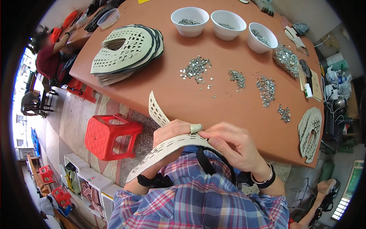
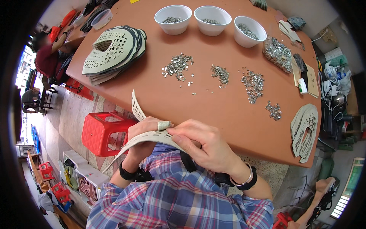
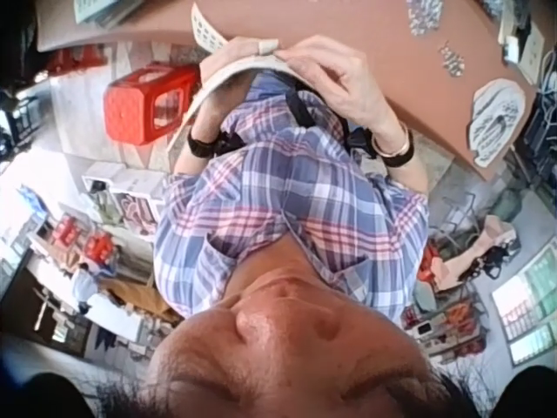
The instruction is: The worker is manually inserting and threading small decorative or structural metal rivets into a pre-cut shoe upper component.
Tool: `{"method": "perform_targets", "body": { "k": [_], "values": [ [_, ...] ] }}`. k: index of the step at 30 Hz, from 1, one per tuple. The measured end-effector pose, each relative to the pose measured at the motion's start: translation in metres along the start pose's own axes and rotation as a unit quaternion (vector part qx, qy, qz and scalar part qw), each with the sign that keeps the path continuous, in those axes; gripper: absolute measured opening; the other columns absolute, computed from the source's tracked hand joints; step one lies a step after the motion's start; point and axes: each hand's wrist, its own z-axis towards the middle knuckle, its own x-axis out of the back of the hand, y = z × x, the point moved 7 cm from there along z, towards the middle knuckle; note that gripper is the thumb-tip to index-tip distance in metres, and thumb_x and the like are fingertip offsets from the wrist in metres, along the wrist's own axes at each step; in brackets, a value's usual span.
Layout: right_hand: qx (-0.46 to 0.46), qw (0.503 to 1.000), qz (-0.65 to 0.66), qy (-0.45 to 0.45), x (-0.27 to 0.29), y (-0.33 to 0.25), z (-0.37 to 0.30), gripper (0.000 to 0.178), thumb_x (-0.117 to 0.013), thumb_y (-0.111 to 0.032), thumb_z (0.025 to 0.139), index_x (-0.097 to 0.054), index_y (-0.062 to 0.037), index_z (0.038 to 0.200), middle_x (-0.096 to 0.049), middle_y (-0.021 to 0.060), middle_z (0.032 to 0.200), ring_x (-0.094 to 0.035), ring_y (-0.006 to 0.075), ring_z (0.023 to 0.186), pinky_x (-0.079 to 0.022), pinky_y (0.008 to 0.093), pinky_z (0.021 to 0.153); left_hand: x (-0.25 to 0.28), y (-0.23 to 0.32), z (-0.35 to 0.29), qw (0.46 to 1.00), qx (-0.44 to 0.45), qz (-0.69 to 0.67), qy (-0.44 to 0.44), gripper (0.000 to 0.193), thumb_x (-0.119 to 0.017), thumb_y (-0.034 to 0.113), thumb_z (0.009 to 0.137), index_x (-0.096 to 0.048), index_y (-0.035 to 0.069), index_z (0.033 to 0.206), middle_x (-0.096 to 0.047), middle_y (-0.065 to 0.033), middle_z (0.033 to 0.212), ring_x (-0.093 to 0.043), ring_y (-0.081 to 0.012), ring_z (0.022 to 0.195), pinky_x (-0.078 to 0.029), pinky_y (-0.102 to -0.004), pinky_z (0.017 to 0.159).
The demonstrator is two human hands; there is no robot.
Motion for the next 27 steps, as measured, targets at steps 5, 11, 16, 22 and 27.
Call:
{"method": "perform_targets", "body": {
  "k": [5, 11, 16, 22, 27],
  "values": [
    [0.084, 0.977, -0.194, 0.021, -0.004, -0.008, 0.0, 0.022, -0.055, -0.014, 0.091, -0.062, -0.0002, 0.106, -0.063, 0.0119, 0.092, -0.061, 0.0202, 0.077, -0.049, 0.0301, 0.068, -0.002, -0.021, -0.01, 0.994, 0.102, -0.019, 0.019, 0.029, -0.063, -0.01, 0.072, -0.063, 0.001, 0.098, -0.067, -0.0115, 0.092, -0.065, -0.024, 0.083, -0.052, -0.0306, 0.072],
    [-0.175, 0.977, 0.014, 0.124, 0.051, 0.044, 0.011, 0.019, -0.056, -0.013, 0.088, -0.061, -0.0001, 0.102, -0.062, 0.0119, 0.09, -0.061, 0.0201, 0.075, -0.05, 0.0291, 0.069, 0.004, -0.016, -0.002, 0.997, 0.074, 0.005, 0.035, 0.027, -0.063, -0.011, 0.069, -0.062, 0.001, 0.093, -0.065, -0.0101, 0.087, -0.063, -0.0246, 0.081, -0.048, -0.0331, 0.073],
    [-0.121, 0.939, -0.279, 0.16, 0.11, 0.078, 0.026, 0.011, -0.058, -0.008, 0.085, -0.059, 0.0002, 0.093, -0.06, 0.012, 0.084, -0.061, 0.0222, 0.072, -0.048, 0.0308, 0.066, 0.009, -0.017, -0.001, 0.995, 0.056, -0.019, 0.076, 0.015, -0.066, -0.001, 0.077, -0.062, -0.001, 0.092, -0.062, -0.0085, 0.087, -0.057, -0.0186, 0.082, -0.045, -0.0302, 0.076],
    [-0.084, 0.919, -0.353, 0.152, 0.11, 0.099, 0.04, 0.008, -0.06, -0.007, 0.081, -0.058, -0.0007, 0.086, -0.058, 0.0113, 0.081, -0.059, 0.0241, 0.068, -0.046, 0.033, 0.063, 0.001, -0.043, -0.015, 0.94, 0.237, -0.208, 0.133, 0.02, -0.061, -0.002, 0.08, -0.061, -0.001, 0.1, -0.064, -0.0058, 0.089, -0.059, -0.0145, 0.084, -0.047, -0.027, 0.076],
    [-0.101, 0.919, -0.327, 0.197, 0.113, 0.096, 0.031, 0.007, -0.058, -0.006, 0.08, -0.055, -0.0007, 0.082, -0.058, 0.0081, 0.078, -0.058, 0.0172, 0.065, -0.047, 0.0301, 0.06, -0.008, -0.061, -0.014, 0.897, 0.314, -0.299, 0.089, 0.022, -0.061, 0.009, 0.087, -0.059, -0.003, 0.106, -0.064, -0.0071, 0.098, -0.059, -0.0134, 0.091, -0.048, -0.0274, 0.081]
  ]
}}
